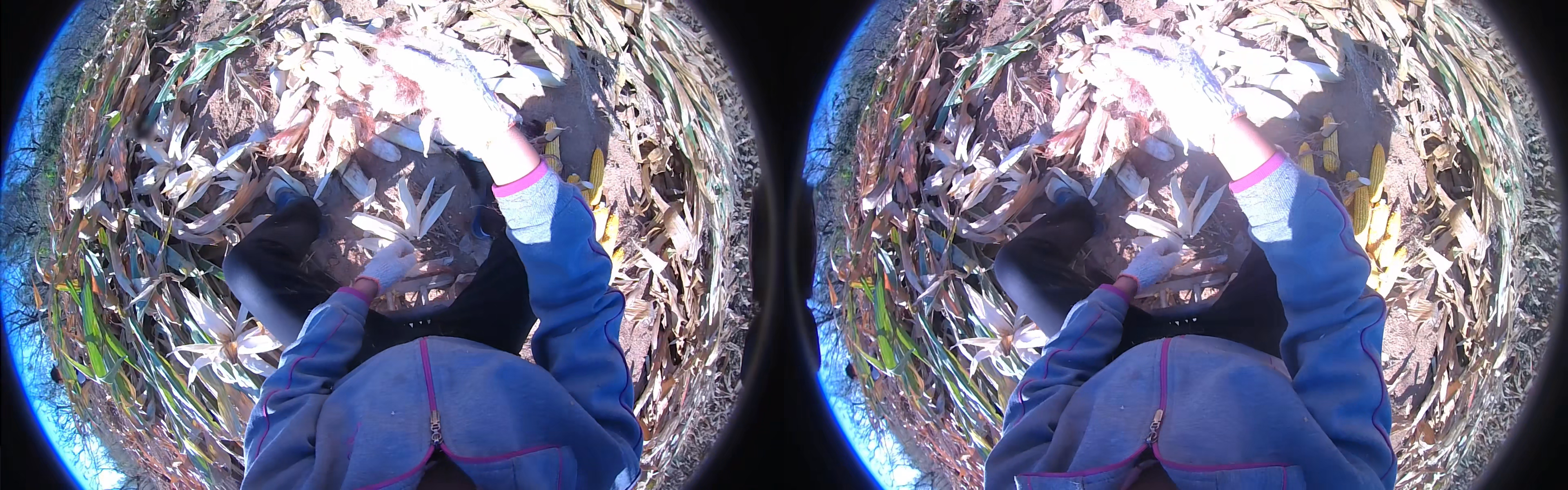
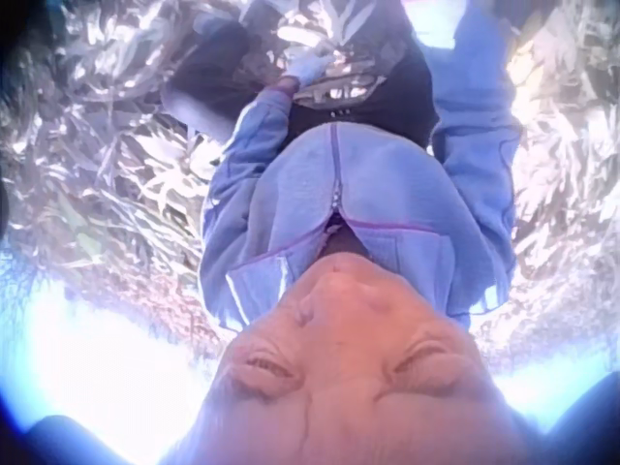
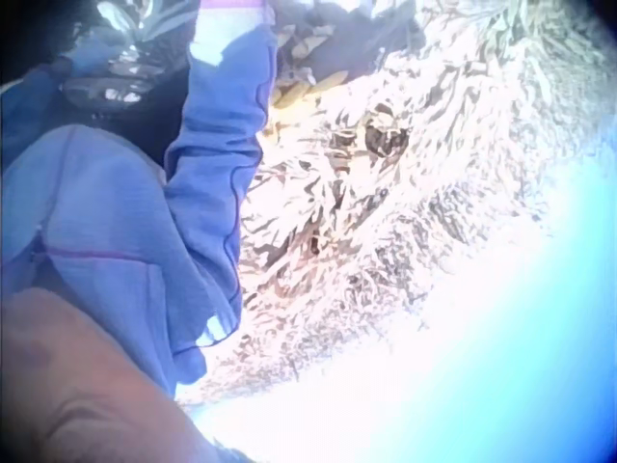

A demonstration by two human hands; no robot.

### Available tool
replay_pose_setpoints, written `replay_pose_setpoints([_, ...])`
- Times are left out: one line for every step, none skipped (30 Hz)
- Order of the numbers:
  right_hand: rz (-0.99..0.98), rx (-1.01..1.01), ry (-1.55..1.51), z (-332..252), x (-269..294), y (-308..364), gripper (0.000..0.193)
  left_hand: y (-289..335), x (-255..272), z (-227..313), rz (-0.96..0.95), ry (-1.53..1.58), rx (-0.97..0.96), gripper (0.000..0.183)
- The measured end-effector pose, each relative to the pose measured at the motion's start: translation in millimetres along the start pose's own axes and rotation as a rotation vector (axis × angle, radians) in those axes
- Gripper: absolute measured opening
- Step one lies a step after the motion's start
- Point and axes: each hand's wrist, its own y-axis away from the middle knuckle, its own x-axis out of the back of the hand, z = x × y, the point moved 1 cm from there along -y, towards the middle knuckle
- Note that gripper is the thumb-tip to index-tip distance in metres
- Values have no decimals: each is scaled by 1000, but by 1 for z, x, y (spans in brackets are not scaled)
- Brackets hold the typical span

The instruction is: The person sits on the ground in a cornfield and repeatedly shucks corn cobs by hand, removing the husks and placing the cleaned cobs into a pile nearby.

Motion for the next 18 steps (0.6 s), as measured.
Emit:
replay_pose_setpoints([-38, -171, -252, -2, -8, 1, 41, -6, -1, -6, 48, -99, -82, 35])
replay_pose_setpoints([-126, -412, -535, -3, -12, 3, 40, -15, 0, -10, 67, -124, -93, 36])
replay_pose_setpoints([-155, -681, -792, -6, -18, 6, 40, -22, 0, -15, 91, -145, -102, 37])
replay_pose_setpoints([-217, -666, -591, 1, -23, 7, 38, -30, -1, -23, 110, -170, -106, 39])
replay_pose_setpoints([-276, -646, -388, 9, -28, 10, 36, -49, -1, -39, 126, -126, -89, 40])
replay_pose_setpoints([-334, -628, -177, 16, -32, 14, 34, -51, 4, -16, 156, -114, -29, 39])
replay_pose_setpoints([-203, -451, -161, 16, -38, 19, 29, -64, 3, -22, 173, -52, 6, 36])
replay_pose_setpoints([-200, -460, -195, 17, -39, 25, 28, -74, 3, -27, 190, 8, 41, 34])
replay_pose_setpoints([-205, -456, -227, 7, -32, 20, 27, -80, 4, -23, 214, 60, 66, 35])
replay_pose_setpoints([-203, -456, -262, -1, -27, 15, 26, -87, 7, -18, 236, 104, 94, 37])
replay_pose_setpoints([-216, -485, -244, -5, -24, 13, 25, -92, 9, -15, 260, 149, 123, 38])
replay_pose_setpoints([-185, -459, -212, -6, -23, 12, 25, -99, 9, -22, 344, 124, 64, 39])
replay_pose_setpoints([-154, -435, -188, -4, -24, 13, 25, -109, 8, -36, 432, 96, 13, 40])
replay_pose_setpoints([-125, -409, -165, -3, -24, 14, 25, -117, 8, -51, 521, 68, -38, 41])
replay_pose_setpoints([-149, -447, -194, 0, -20, 15, 26, -124, 10, -55, 563, 37, -40, 41])
replay_pose_setpoints([-135, -483, -213, 4, -18, 16, 26, -122, 16, -44, 582, 2, -8, 40])
replay_pose_setpoints([-120, -518, -232, 7, -18, 17, 26, -119, 22, -33, 602, -34, 24, 40])
replay_pose_setpoints([-127, -541, -207, 5, -17, 15, 26, -116, 27, -26, 634, -65, 62, 39])
